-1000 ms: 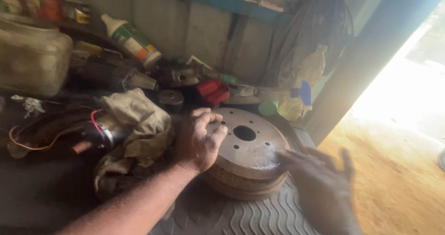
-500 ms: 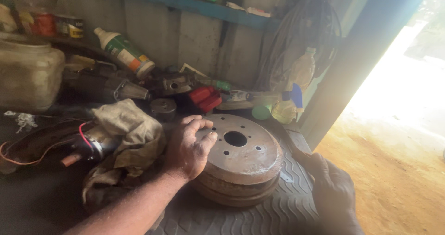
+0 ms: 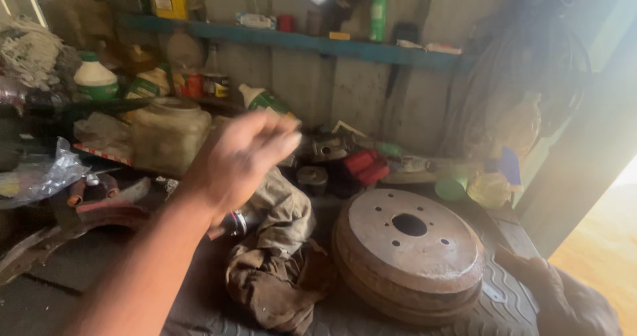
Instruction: The person wipes a brake drum with a cloth and then scrubs the surface of the drum with sandpaper.
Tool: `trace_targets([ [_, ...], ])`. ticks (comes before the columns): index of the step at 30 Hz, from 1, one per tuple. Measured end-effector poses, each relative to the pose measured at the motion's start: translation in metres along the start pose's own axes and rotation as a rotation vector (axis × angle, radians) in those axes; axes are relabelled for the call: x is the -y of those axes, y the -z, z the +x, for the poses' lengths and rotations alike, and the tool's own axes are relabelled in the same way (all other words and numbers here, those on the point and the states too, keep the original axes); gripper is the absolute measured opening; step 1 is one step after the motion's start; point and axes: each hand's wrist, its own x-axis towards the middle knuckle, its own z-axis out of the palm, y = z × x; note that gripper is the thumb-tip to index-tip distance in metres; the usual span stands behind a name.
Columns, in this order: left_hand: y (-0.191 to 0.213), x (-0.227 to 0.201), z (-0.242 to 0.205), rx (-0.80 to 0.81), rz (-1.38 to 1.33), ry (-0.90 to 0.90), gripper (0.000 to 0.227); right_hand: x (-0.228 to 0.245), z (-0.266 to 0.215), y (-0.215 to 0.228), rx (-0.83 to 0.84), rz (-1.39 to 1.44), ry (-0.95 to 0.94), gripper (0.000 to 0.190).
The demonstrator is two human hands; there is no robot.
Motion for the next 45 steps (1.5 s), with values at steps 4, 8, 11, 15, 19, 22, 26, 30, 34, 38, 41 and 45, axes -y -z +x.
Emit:
trace_targets([
  [4, -0.017, 0.018, -0.021, 0.056, 0.334, 0.112, 0.034, -0.007, -0.006, 0.015, 0.005, -0.047, -0.033, 0.044],
  [8, -0.031, 0.018, -0.034, 0.432, 0.366, 0.105, 0.038, -0.008, -0.008, 0.012, 0.019, -0.059, -0.043, 0.044],
  [11, -0.036, 0.019, -0.043, 0.791, 0.483, 0.082, 0.054, -0.013, -0.011, 0.021, 0.012, -0.072, -0.048, 0.044],
  [15, -0.043, 0.015, -0.048, 0.888, 0.736, 0.123, 0.044, -0.013, -0.010, 0.024, -0.006, -0.104, -0.061, 0.044],
  [19, -0.050, 0.022, -0.047, 0.834, 0.805, 0.102, 0.032, -0.014, -0.007, 0.027, 0.007, -0.207, -0.170, 0.046],
  [22, -0.036, 0.026, -0.034, 0.764, 0.534, 0.123, 0.029, -0.021, -0.006, 0.028, -0.004, -0.180, -0.100, 0.047],
  [26, -0.003, 0.013, -0.021, 0.402, -0.305, 0.150, 0.028, -0.032, -0.002, 0.022, -0.028, -0.234, -0.024, 0.048],
  [30, -0.014, -0.009, -0.004, 0.171, -0.547, 0.090, 0.025, -0.014, -0.006, 0.024, -0.002, -0.194, -0.057, 0.049],
  [34, -0.078, -0.015, 0.002, 0.335, -0.280, -0.169, 0.023, 0.002, -0.010, 0.029, 0.046, -0.226, -0.218, 0.049],
  [38, -0.150, -0.006, -0.025, 0.217, 0.163, -0.116, 0.020, -0.003, -0.006, 0.025, 0.018, -0.251, -0.154, 0.050],
  [41, -0.171, 0.006, -0.030, 0.054, 0.235, -0.467, 0.014, -0.011, -0.004, 0.023, 0.012, -0.217, -0.083, 0.051],
  [45, -0.189, -0.002, -0.005, 0.243, 0.433, -0.181, 0.018, -0.010, -0.003, 0.021, 0.026, -0.248, -0.119, 0.051],
])
